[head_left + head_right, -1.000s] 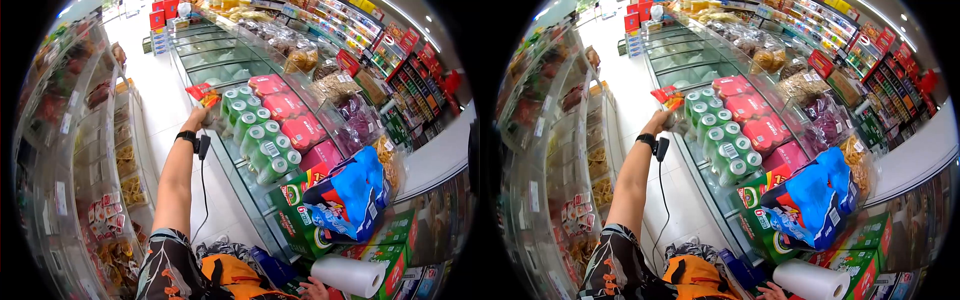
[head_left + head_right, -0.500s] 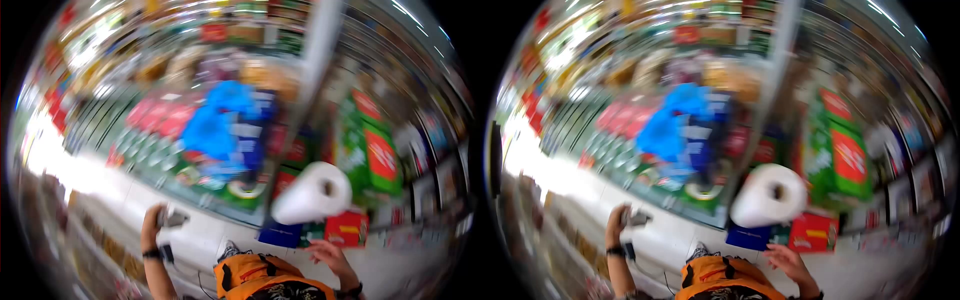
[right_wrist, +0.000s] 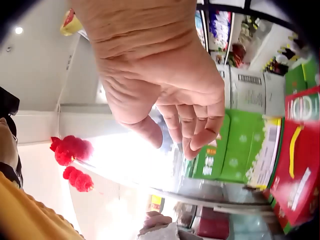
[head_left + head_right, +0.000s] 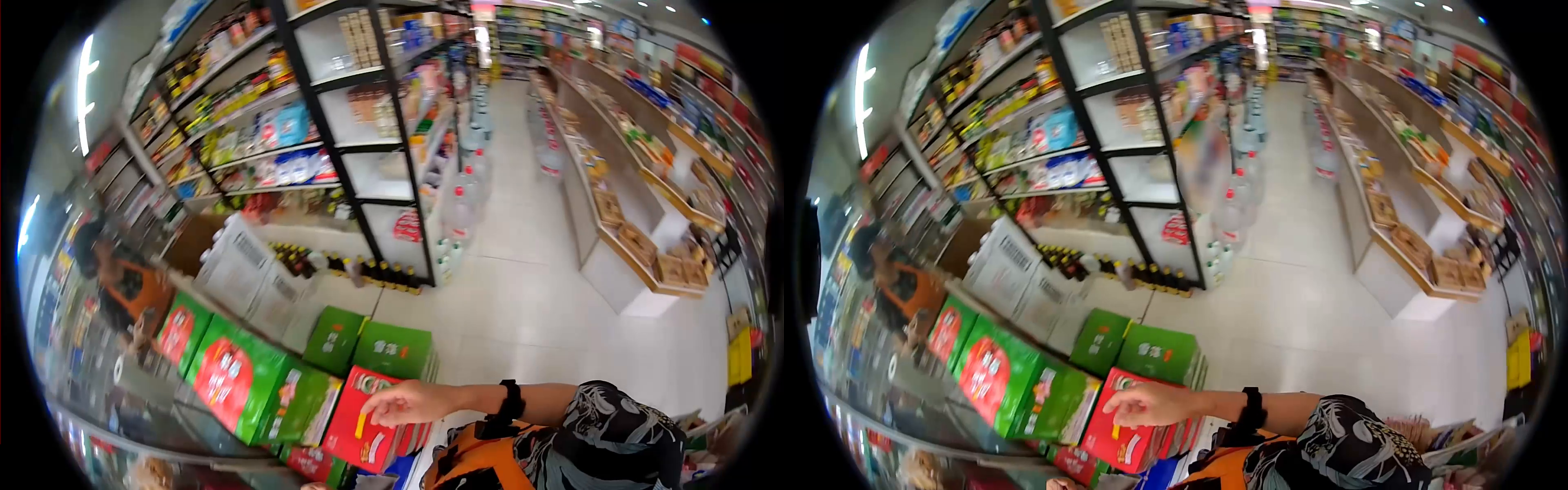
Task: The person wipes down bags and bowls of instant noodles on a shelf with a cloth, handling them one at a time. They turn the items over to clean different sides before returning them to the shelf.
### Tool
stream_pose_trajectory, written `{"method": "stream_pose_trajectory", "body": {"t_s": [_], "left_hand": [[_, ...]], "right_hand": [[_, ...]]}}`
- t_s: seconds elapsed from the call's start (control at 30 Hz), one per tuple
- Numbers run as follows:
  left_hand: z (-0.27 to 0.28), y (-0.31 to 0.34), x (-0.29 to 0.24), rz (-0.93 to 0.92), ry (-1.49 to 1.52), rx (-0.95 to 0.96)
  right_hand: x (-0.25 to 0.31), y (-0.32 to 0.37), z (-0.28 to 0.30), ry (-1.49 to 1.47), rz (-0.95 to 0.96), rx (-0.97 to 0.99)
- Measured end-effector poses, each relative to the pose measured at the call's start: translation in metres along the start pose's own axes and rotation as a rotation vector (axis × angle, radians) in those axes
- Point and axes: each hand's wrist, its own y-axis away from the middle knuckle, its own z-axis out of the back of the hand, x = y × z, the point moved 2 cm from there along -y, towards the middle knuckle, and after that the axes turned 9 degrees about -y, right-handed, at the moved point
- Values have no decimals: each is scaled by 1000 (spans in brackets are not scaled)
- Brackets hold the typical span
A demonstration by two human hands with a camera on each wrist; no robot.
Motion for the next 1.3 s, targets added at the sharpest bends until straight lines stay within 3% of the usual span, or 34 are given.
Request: {"method": "stream_pose_trajectory", "body": {"t_s": [0.07,0.13,0.27,0.3,0.4,0.5,0.57,0.6,0.67,0.77,0.83,0.93,1.07,1.13,1.2,1.3], "left_hand": [[-50,-27,3,61,36,124],[-110,-43,0,123,67,95],[-214,-66,-3,258,76,68],[-222,-84,9,200,18,306],[-298,-117,21,138,-9,349],[-391,-161,53,257,138,197],[-462,-182,73,367,197,253],[-519,-181,67,309,123,195],[-601,-202,92,222,182,268],[-709,-205,64,228,126,501],[-769,-221,37,71,77,538],[-851,-250,-1,-238,31,628],[-964,-279,-45,-692,35,674],[-1018,-295,-69,-933,70,698],[-1071,-311,-85,-1107,142,775],[-1151,-334,-99,-1268,274,955]], "right_hand": [[-1,29,39,-195,-47,-214],[7,65,78,-280,-208,-378],[-15,134,168,-330,-241,-625],[-18,145,190,-355,-218,-652],[-18,172,265,-364,-141,-692],[5,197,345,-253,-83,-675],[37,220,398,-176,-81,-686],[47,233,428,-166,-69,-706],[63,260,480,-158,-64,-738],[100,292,544,-173,7,-870],[131,310,587,-119,94,-983],[172,339,656,33,450,-1083],[226,356,729,378,764,-1256],[270,346,752,612,889,-1578],[313,352,788,940,1175,-1438],[361,356,837,1214,1272,-1224]]}}
